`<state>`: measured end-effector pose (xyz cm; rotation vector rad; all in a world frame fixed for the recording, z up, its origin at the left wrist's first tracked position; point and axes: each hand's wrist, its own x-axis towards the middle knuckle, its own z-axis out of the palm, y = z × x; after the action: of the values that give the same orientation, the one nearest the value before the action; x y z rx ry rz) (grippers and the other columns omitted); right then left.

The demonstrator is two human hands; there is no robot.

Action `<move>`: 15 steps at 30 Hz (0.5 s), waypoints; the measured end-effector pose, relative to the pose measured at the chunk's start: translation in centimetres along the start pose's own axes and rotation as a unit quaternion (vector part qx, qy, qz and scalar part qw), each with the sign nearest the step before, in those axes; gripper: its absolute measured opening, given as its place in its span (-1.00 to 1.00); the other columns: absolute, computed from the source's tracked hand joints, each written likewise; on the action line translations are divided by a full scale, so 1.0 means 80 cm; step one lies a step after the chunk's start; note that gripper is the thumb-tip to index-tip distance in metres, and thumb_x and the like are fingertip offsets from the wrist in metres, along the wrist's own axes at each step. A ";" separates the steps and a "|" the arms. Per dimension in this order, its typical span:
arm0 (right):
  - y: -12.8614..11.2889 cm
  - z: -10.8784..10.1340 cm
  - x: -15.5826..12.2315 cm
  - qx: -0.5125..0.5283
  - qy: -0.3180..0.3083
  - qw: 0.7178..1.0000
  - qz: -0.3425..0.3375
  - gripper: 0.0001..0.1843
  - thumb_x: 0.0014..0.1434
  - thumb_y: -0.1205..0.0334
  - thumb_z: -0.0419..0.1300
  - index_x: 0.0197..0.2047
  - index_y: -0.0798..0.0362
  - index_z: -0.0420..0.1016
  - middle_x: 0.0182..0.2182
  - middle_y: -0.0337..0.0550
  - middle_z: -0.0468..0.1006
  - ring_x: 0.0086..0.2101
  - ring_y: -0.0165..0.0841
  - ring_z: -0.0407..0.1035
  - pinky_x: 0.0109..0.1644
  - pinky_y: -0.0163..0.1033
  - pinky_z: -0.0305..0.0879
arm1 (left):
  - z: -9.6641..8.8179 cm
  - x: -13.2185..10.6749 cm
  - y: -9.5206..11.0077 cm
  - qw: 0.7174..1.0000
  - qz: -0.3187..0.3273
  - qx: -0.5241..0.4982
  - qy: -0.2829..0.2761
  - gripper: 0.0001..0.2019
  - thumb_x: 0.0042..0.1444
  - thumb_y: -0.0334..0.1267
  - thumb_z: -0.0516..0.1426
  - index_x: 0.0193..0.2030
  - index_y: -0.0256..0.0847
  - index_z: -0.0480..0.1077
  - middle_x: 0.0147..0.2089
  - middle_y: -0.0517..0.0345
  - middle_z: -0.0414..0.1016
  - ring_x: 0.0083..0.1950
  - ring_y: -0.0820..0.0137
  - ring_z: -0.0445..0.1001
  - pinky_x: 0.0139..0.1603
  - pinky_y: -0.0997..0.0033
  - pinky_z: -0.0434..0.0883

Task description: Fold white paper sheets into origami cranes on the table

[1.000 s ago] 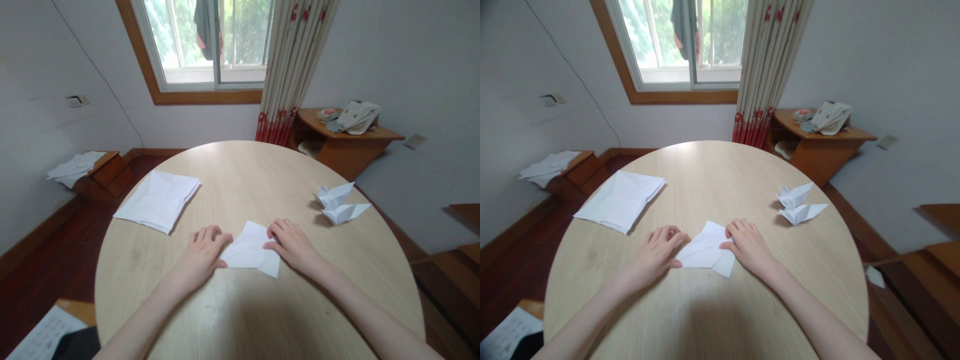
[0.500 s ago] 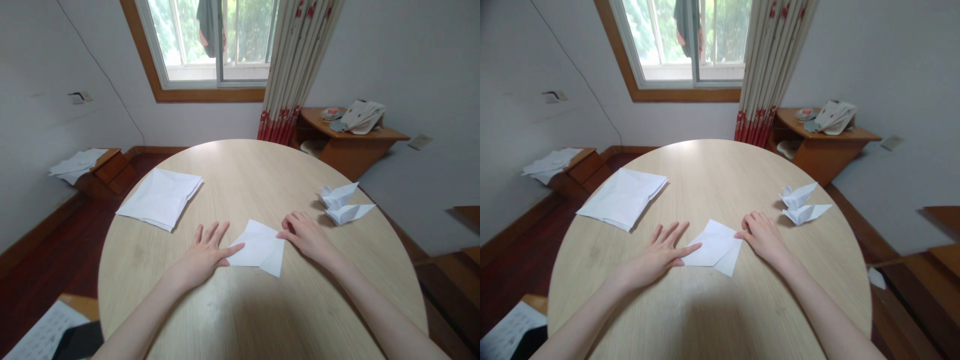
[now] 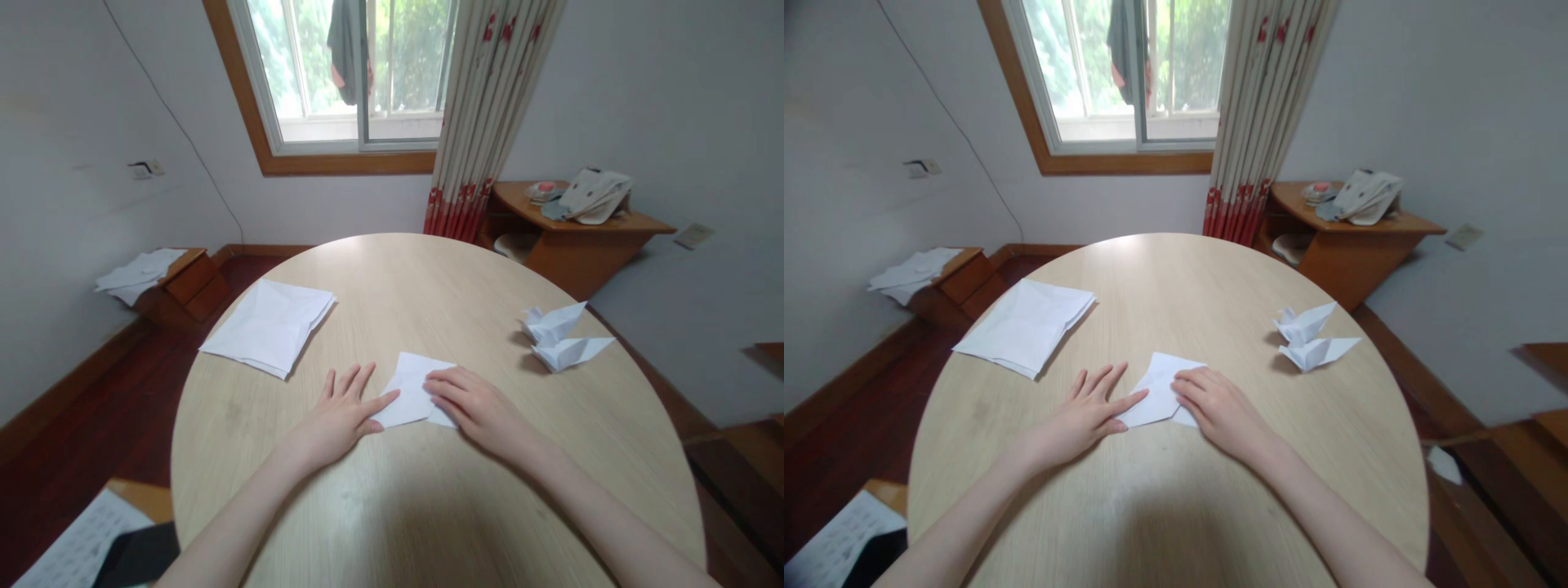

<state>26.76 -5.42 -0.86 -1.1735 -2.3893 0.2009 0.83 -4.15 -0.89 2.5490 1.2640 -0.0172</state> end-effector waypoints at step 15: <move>-0.012 0.017 -0.001 0.001 -0.079 0.997 -0.015 -0.65 0.32 0.32 0.01 0.12 0.13 0.43 0.13 0.00 0.42 0.13 -0.23 0.31 0.19 -0.01 0.30 | -0.009 -0.003 0.025 0.994 0.094 0.014 0.051 -0.50 0.21 -0.02 0.13 0.22 -0.19 0.29 0.41 -0.10 -0.02 0.44 0.13 -0.10 0.37 -0.10 -0.08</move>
<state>25.51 -6.00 -1.78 -1.1586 -2.5417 0.2962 2.16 -5.30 0.35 2.7129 1.0594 0.1385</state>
